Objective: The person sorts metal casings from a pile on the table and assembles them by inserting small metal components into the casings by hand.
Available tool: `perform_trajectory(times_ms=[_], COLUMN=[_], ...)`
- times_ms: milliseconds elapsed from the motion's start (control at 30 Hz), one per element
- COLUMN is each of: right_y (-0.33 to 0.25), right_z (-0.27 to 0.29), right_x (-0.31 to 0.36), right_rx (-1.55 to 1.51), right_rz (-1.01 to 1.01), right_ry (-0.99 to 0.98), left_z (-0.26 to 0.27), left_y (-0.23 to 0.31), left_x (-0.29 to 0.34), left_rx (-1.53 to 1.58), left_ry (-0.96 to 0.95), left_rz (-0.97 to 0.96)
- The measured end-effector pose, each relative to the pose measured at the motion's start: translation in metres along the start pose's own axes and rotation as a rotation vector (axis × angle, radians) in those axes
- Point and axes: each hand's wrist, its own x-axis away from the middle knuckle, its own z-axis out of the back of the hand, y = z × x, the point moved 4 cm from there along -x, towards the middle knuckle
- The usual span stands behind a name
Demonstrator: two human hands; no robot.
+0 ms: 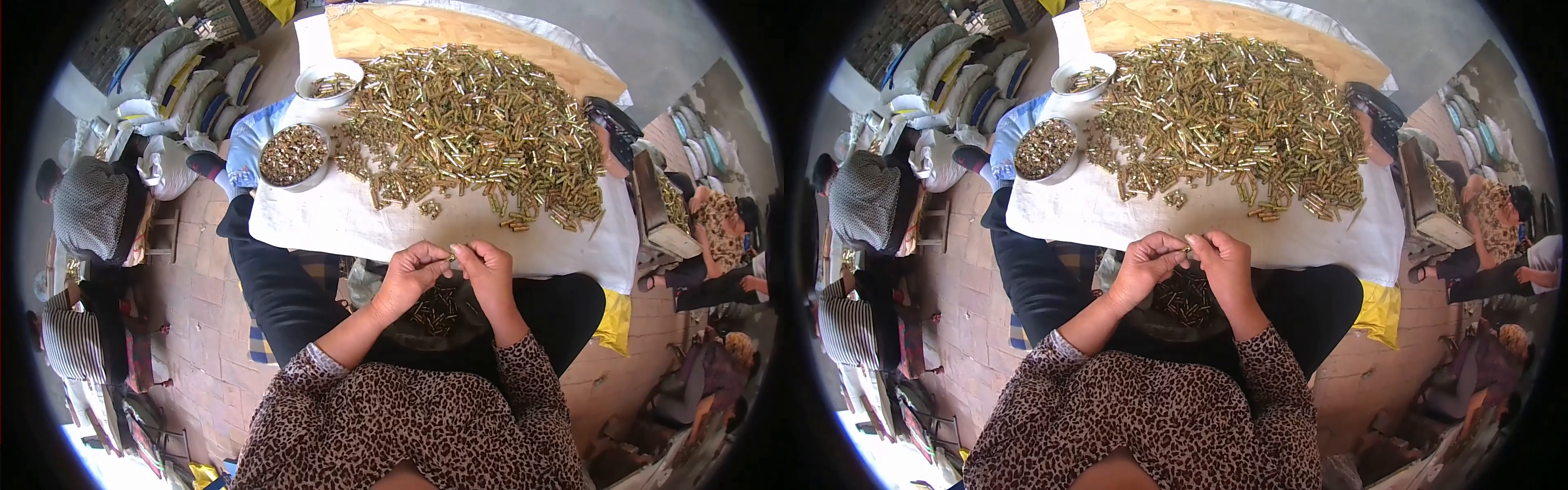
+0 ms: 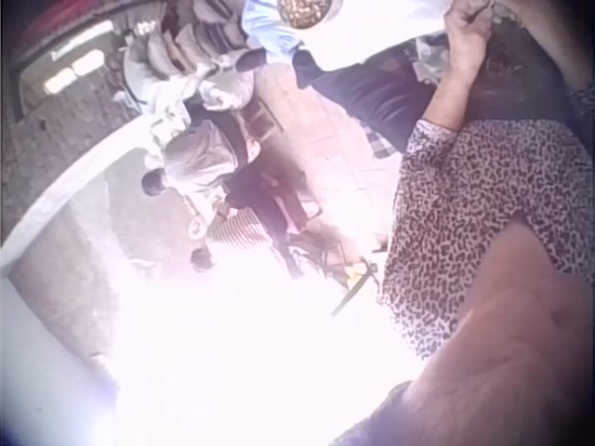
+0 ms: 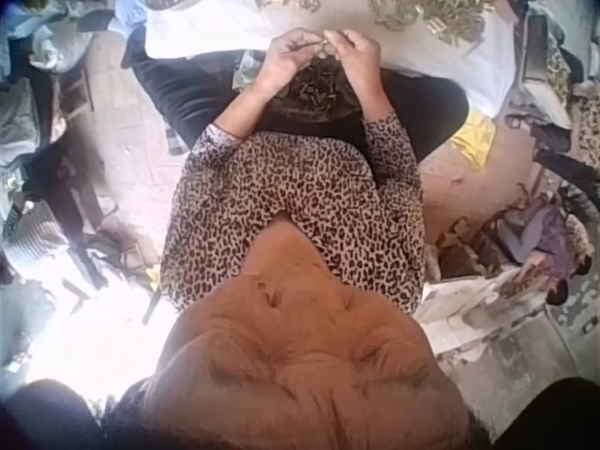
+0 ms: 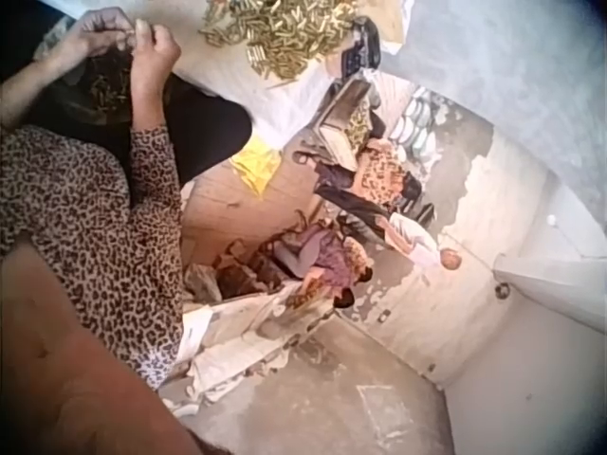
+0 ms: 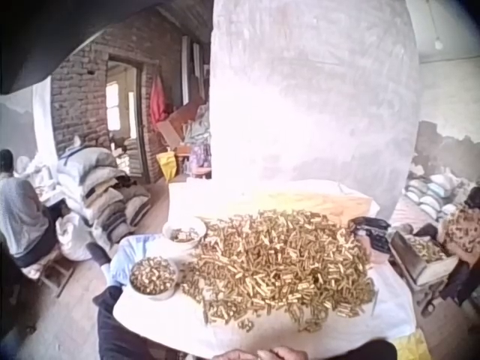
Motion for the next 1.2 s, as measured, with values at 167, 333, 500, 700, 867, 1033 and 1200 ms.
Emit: perform_trajectory(times_ms=[167, 333, 500, 700, 867, 1033, 1200], right_y=[-0.005, -0.013, 0.001, 0.006, 0.014, 0.03, 0.043], right_z=[0.006, 0.003, -0.005, -0.023, -0.02, -0.033, -0.03], right_x=[-0.006, -0.008, 0.001, 0.003, -0.05, -0.092, -0.095], right_rx=[0.286, 0.432, 0.393, 0.544, 0.702, 0.864, 0.978], right_rz=[0.199, 0.355, 0.297, 0.4, 0.502, 0.46, 0.531], right_ry=[-0.032, -0.104, 0.01, 0.043, 0.054, -0.025, -0.007], left_z=[0.001, 0.006, 0.004, 0.015, 0.031, 0.047, 0.047], left_y=[-0.003, -0.005, -0.01, -0.021, 0.001, 0.032, 0.014], left_x=[-0.002, -0.003, -0.003, -0.007, -0.029, -0.092, -0.121], left_rx=[0.007, 0.105, 0.138, 0.157, -0.581, -1.208, -1.59], left_ry=[-0.011, -0.04, 0.026, 0.183, -0.114, 0.299, 0.234], left_rz=[0.016, 0.128, 0.135, 0.091, -0.067, -0.474, -0.418])
